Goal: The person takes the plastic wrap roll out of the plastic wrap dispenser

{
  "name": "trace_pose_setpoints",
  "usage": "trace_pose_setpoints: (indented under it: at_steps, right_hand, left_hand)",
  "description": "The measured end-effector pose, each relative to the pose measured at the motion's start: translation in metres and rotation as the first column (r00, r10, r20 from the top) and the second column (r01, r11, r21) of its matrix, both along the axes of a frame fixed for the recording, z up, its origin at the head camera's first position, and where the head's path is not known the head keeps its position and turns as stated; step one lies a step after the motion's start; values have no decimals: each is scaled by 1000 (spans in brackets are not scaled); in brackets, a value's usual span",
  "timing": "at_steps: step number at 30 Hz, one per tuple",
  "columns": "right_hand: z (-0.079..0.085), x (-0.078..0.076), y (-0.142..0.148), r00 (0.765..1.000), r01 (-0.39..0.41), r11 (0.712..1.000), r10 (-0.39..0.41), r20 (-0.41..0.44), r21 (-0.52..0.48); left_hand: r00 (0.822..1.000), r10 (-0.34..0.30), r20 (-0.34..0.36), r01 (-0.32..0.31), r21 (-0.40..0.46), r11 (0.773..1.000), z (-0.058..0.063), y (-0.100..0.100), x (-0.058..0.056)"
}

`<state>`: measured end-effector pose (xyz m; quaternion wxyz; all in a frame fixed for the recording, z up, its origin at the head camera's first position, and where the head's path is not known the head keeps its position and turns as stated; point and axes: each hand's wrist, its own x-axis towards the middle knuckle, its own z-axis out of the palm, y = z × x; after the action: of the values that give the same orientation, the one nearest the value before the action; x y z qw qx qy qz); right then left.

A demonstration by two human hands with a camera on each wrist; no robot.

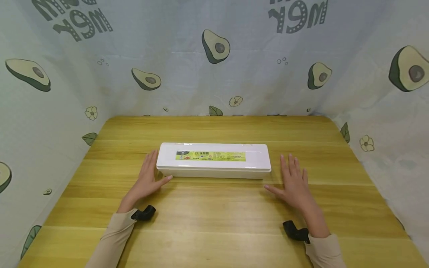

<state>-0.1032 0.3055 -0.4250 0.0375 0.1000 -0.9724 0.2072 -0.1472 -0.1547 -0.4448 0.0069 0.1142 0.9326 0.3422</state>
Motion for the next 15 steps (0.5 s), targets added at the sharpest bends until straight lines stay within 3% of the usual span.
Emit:
trace_pose_setpoints:
  at_steps: [9, 15]
  right_hand:
    - [2, 0, 0, 1000, -14, 1000, 14, -4, 4]
    - [4, 1, -1, 1000, -16, 1000, 16, -3, 3]
  left_hand:
    - [998, -53, -22, 55, 101, 993, -4, 1, -7]
    - [998, -54, -16, 56, 145, 988, -7, 3, -10]
